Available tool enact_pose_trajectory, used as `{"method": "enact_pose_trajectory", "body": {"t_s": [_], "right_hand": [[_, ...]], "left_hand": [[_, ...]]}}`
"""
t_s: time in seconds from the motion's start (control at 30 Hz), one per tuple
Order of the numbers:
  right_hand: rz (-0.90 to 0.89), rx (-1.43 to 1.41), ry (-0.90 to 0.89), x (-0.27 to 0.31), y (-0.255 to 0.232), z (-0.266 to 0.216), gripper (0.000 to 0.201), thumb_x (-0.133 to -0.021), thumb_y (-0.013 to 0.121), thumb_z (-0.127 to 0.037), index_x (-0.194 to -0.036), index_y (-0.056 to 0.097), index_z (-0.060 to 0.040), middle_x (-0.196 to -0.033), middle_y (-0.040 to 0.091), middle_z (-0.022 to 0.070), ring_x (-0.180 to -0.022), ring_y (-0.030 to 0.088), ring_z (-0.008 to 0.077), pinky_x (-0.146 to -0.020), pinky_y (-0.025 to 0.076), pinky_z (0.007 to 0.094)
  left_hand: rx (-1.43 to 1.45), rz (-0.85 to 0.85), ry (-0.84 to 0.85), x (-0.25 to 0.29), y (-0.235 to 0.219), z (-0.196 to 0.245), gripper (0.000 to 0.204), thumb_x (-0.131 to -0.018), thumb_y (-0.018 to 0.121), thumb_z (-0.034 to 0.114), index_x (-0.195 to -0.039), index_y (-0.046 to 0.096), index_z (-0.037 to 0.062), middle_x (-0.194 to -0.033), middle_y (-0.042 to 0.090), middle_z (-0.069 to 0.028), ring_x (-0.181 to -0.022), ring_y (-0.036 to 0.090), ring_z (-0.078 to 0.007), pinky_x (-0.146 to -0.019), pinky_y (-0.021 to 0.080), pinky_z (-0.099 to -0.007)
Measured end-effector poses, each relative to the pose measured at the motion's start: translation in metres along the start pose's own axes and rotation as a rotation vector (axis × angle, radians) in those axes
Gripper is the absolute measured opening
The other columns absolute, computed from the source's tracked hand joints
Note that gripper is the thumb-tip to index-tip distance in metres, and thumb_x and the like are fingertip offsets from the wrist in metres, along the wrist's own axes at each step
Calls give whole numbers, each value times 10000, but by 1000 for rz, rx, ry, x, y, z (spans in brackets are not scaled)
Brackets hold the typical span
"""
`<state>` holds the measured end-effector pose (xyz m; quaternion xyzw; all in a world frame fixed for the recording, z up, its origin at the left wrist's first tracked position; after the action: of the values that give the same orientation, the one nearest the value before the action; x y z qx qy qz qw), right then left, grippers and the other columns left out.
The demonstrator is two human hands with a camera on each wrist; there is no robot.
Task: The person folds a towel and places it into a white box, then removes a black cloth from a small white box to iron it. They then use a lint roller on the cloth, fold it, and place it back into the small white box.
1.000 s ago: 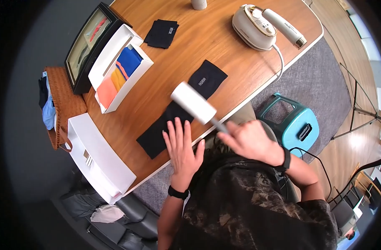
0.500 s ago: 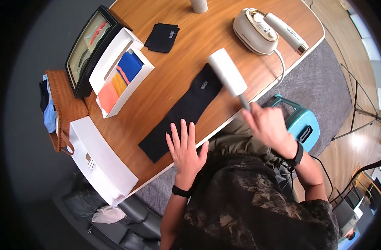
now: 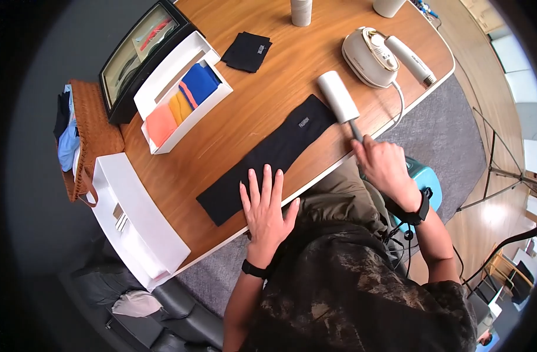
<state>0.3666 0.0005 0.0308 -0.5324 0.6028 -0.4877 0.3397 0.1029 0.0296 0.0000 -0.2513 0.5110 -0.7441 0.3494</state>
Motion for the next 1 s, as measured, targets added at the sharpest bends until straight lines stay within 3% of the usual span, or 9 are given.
{"method": "enact_pose_trajectory", "body": {"t_s": [0.07, 0.13, 0.2, 0.27, 0.33, 0.43, 0.47, 0.67, 1.0], "right_hand": [[66, 19, 28, 2, -8, -3, 412, -1075, 552, -356, -829, 602, -29, -549, 586, 197, -505, 634, 398, -496, 507, 505], [-44, -139, 40, 19, -6, -29, 351, -1054, 597, -300, -845, 574, -19, -584, 569, 227, -550, 606, 449, -518, 477, 518], [-52, -293, -160, 38, -3, -78, 300, -1016, 649, -290, -865, 586, -39, -548, 537, 194, -496, 586, 416, -483, 468, 494], [-97, -330, -319, 54, 12, -121, 370, -1029, 631, -375, -845, 581, -57, -492, 541, 129, -430, 599, 347, -427, 480, 469], [-205, -362, -423, 62, 35, -150, 400, -1045, 602, -373, -817, 564, -47, -486, 545, 130, -419, 589, 344, -430, 479, 464], [-264, -332, -466, 65, 61, -167, 402, -1052, 591, -369, -817, 568, -43, -492, 559, 127, -419, 592, 341, -434, 478, 463], [-277, -297, -440, 65, 68, -165, 402, -1053, 586, -374, -828, 575, -41, -501, 574, 127, -429, 604, 344, -440, 484, 467], [-269, -117, -229, 49, 60, -118, 417, -1055, 567, -419, -907, 628, -33, -542, 625, 142, -470, 645, 359, -479, 524, 493], [17, 55, 119, 28, -1, 26, 414, -1080, 545, -372, -849, 567, -29, -621, 617, 242, -575, 633, 463, -536, 497, 541]], "left_hand": [[49, 21, 11, 1, -5, 1, 654, -992, 619, 348, -1543, 489, 20, -1673, 354, -217, -1568, 234, -470, -1247, 156, -650], [381, 193, 19, 9, -19, -10, 551, -985, 636, 225, -1485, 547, 10, -1635, 410, -231, -1538, 311, -473, -1241, 209, -635], [338, 402, 18, 20, -44, -25, 293, -982, 619, 86, -1256, 655, -11, -1348, 643, -198, -1318, 559, -420, -1178, 359, -564], [298, 530, -122, 36, -56, -58, 208, -964, 630, 62, -1159, 675, 6, -1196, 677, -171, -1130, 619, -391, -1043, 444, -542], [179, 568, -180, 49, -64, -84, 174, -968, 622, 55, -1126, 671, 2, -1142, 670, -166, -1054, 611, -376, -962, 452, -511], [133, 476, -225, 59, -60, -103, 187, -953, 637, 52, -1133, 674, 17, -1154, 658, -137, -1115, 582, -371, -986, 447, -501], [94, 407, -219, 59, -54, -106, 195, -947, 642, 51, -1137, 677, 27, -1172, 653, -126, -1139, 570, -368, -994, 445, -500], [97, 458, -230, 66, -44, -107, 208, -916, 673, 50, -1122, 700, 42, -1212, 637, -107, -1189, 554, -363, -1028, 456, -499], [120, 485, -195, 66, -47, -106, 187, -934, 664, 11, -1118, 699, 12, -1216, 664, -125, -1182, 566, -369, -1038, 454, -496]]}}
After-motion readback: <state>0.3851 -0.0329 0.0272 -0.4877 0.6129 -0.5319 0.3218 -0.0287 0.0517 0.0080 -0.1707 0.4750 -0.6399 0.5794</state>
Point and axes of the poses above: each hand's wrist, its own x-axis away from the middle knuckle, its own y-axis out of the palm, z = x × y, the point moved 7 cm from there along -x, towards the middle knuckle
